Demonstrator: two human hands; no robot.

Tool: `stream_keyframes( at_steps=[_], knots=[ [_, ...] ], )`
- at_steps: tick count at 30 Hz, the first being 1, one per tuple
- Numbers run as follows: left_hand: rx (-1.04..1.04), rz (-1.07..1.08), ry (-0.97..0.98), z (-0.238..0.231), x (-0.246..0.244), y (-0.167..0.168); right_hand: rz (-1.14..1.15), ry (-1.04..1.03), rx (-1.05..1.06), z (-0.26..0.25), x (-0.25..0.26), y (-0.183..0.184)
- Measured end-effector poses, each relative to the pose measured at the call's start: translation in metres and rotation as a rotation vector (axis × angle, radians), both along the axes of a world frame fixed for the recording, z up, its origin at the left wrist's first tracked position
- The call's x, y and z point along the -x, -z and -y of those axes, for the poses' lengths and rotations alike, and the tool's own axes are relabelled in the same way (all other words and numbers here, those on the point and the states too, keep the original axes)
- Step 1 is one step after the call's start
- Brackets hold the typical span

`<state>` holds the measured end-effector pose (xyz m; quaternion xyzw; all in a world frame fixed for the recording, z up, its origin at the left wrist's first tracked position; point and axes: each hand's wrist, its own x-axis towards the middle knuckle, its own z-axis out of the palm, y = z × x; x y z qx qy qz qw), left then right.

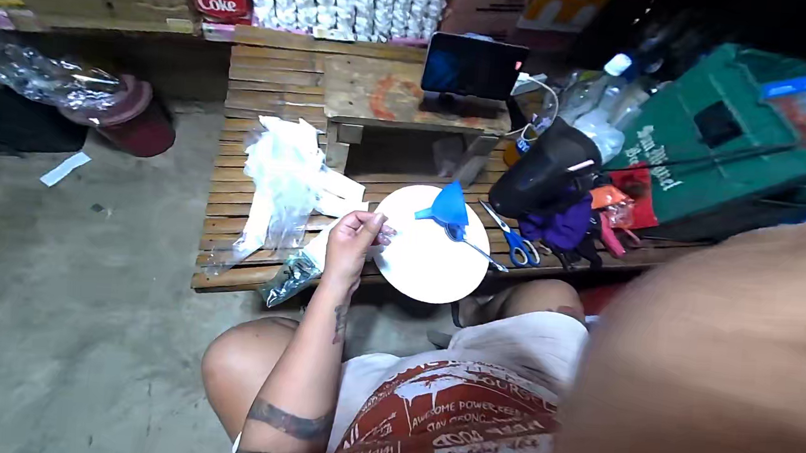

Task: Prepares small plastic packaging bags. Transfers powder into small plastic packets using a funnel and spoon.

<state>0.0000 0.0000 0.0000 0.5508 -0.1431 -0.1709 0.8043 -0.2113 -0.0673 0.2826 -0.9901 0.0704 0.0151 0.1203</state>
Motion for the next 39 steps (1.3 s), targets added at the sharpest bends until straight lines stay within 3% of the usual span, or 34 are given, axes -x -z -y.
stream_keyframes(
  at_steps=[2,3,6,8,9,11,14,17,20,23,26,28,33,36,39],
  knots=[
    [0.043,-0.024,-0.021,0.0,0.0,0.0,0.114,0.205,0.139,-0.002,0.024,0.028],
    [0.056,-0.025,-0.016,0.002,0.0,-0.002,0.091,0.125,0.205,0.009,0.03,0.031],
    [0.041,-0.011,0.007,-0.004,0.003,-0.01,-0.091,-0.579,0.336,0.018,-0.006,0.008],
    [0.048,-0.017,0.022,-0.005,0.004,-0.015,0.04,-0.733,0.254,0.033,-0.057,0.029],
    [0.038,-0.009,0.035,-0.004,0.004,-0.018,0.078,-0.714,0.279,0.048,-0.086,0.046],
    [0.044,0.0,0.014,0.0,-0.002,-0.016,-0.106,-0.479,0.241,0.083,-0.135,0.082],
    [0.022,0.009,-0.038,0.001,-0.008,-0.013,-0.255,-0.194,-0.056,0.117,-0.176,0.147],
    [-0.014,0.003,-0.063,-0.001,-0.01,-0.017,-0.184,-0.199,-0.317,0.107,-0.174,0.191],
    [-0.009,0.007,-0.081,-0.003,-0.011,-0.018,0.014,-0.239,-0.396,0.093,-0.174,0.221],
    [-0.027,0.05,-0.078,-0.006,-0.015,-0.015,0.08,-0.178,-0.524,0.089,-0.187,0.225],
    [-0.207,0.162,-0.053,-0.028,-0.03,-0.02,-0.023,0.015,-0.782,0.094,-0.208,0.22],
    [-0.344,0.203,-0.143,-0.061,-0.048,-0.024,-0.049,0.168,-0.887,0.097,-0.223,0.21],
    [-0.8,0.215,-0.555,-0.16,-0.084,0.015,-0.007,0.298,-0.951,0.11,-0.246,0.187],
    [-1.058,0.054,-0.546,-0.185,-0.081,0.042,0.012,0.352,-0.974,0.116,-0.26,0.185],
    [-1.176,0.043,-0.466,-0.184,-0.08,0.042,0.04,0.442,-0.986,0.121,-0.278,0.192]
  ],
)
